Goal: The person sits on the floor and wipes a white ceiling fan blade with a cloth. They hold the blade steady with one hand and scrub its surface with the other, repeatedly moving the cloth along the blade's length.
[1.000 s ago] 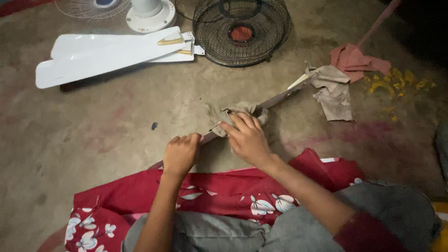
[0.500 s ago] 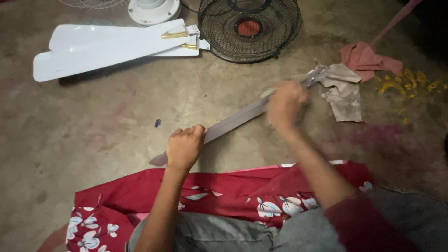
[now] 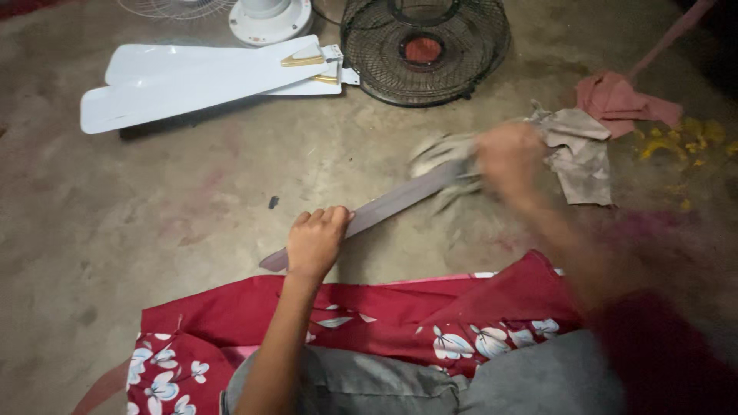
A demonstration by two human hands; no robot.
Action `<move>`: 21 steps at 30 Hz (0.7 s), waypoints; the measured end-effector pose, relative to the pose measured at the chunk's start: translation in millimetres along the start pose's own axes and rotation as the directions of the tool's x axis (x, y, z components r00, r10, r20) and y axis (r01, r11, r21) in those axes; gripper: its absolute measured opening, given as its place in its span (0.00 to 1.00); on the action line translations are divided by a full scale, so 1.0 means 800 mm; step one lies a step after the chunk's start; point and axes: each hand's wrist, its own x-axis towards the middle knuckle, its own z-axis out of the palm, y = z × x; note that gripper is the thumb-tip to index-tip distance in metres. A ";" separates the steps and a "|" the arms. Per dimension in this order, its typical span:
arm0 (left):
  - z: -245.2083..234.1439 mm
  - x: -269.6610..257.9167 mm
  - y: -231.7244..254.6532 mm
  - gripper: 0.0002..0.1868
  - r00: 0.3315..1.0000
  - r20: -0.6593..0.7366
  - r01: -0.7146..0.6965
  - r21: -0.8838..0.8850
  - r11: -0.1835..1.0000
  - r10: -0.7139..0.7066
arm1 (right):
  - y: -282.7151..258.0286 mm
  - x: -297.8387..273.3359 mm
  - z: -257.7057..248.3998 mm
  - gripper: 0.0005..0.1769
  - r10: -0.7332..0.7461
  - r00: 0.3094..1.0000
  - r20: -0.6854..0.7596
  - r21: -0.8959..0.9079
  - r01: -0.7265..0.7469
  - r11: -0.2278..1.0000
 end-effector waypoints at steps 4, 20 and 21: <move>0.005 0.009 0.000 0.12 0.998 -0.056 0.011 0.024 1.000 -0.010 | 0.067 -0.046 0.005 0.12 0.217 0.964 -0.152 0.038 -0.214 0.976; 0.115 0.036 -0.027 0.20 0.845 0.358 0.455 -0.093 0.886 -0.396 | -0.154 -0.041 0.064 0.11 -0.119 0.915 0.385 0.514 -0.106 0.851; 0.121 0.034 -0.025 0.20 0.850 0.353 0.447 -0.091 0.890 -0.391 | -0.121 -0.029 0.075 0.12 0.010 0.889 0.458 0.324 -0.177 0.929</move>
